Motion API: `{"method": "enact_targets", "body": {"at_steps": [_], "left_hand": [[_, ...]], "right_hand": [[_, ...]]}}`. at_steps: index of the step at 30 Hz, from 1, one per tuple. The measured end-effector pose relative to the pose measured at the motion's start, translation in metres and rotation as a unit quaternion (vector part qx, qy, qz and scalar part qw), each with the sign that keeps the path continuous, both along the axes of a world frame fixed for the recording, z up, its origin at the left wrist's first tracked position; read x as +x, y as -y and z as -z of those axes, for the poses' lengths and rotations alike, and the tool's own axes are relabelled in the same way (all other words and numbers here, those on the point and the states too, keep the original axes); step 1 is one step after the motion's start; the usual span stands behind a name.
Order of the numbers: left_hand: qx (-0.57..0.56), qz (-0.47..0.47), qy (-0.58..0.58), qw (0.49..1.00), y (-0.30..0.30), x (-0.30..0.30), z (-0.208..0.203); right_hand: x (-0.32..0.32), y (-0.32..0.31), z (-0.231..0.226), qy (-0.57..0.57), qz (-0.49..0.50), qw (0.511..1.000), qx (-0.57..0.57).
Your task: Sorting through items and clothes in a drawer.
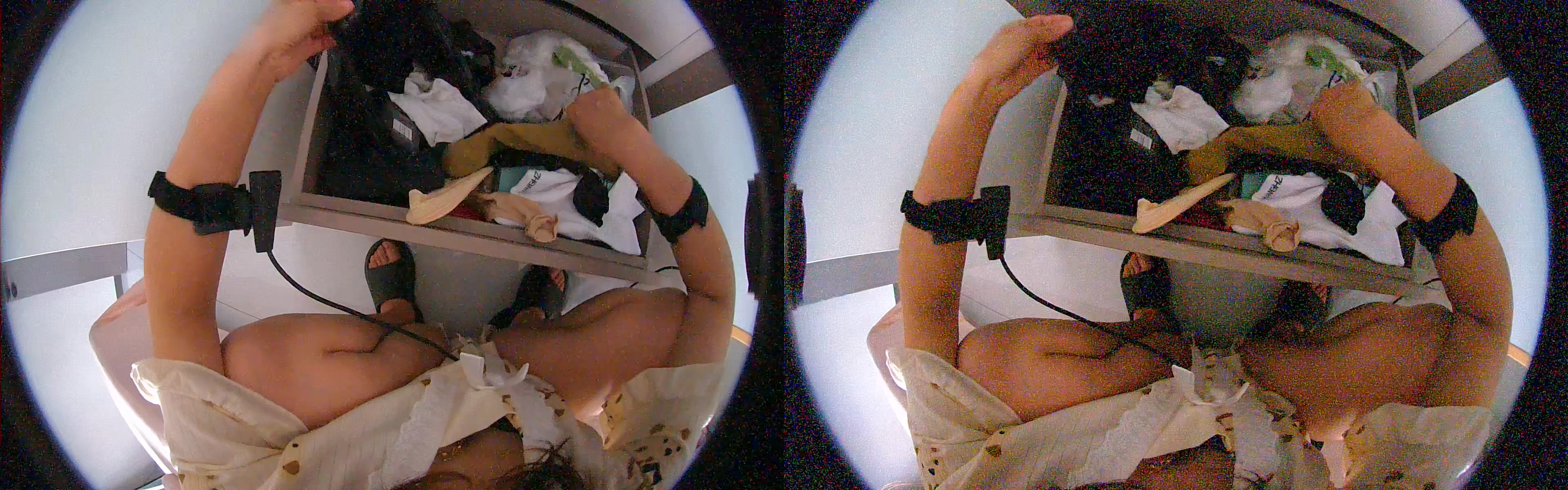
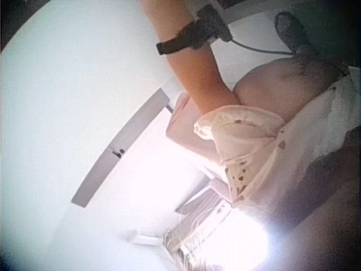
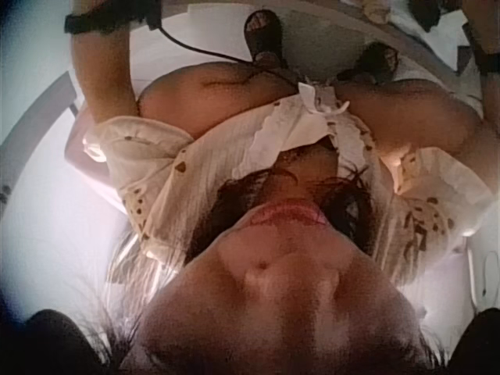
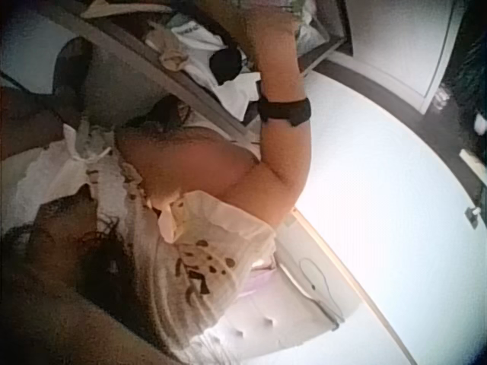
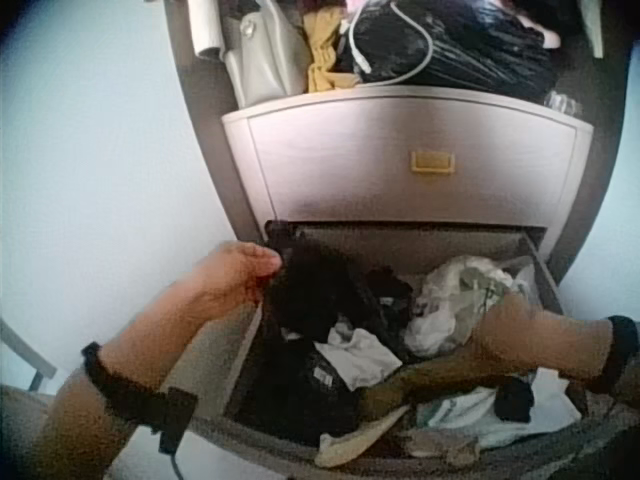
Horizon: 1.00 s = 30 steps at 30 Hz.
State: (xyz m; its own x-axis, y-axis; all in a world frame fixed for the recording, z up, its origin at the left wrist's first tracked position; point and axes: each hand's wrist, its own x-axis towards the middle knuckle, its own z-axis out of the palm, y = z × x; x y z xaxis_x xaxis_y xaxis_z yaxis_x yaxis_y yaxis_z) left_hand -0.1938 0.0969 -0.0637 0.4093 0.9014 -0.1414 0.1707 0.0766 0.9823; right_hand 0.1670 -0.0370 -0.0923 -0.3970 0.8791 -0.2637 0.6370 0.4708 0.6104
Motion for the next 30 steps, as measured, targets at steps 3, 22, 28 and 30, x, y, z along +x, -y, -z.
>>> {"method": "enact_targets", "body": {"at_steps": [3,22,28,30], "left_hand": [[-0.049,-0.048,0.015,0.998,0.025,0.026,-0.034],[0.028,-0.125,0.313,0.941,-0.020,0.019,-0.067],[0.006,-0.129,0.346,0.929,-0.009,0.030,-0.076],[0.018,-0.145,0.356,0.923,-0.005,0.040,-0.081]], "right_hand": [[0.010,-0.007,0.004,0.054,0.092,0.991,-0.078],[-0.061,-0.030,0.085,-0.209,-0.094,0.966,-0.121],[-0.071,-0.020,0.071,-0.415,0.012,0.895,-0.164],[-0.083,-0.017,0.070,-0.629,0.110,0.727,-0.252]]}}
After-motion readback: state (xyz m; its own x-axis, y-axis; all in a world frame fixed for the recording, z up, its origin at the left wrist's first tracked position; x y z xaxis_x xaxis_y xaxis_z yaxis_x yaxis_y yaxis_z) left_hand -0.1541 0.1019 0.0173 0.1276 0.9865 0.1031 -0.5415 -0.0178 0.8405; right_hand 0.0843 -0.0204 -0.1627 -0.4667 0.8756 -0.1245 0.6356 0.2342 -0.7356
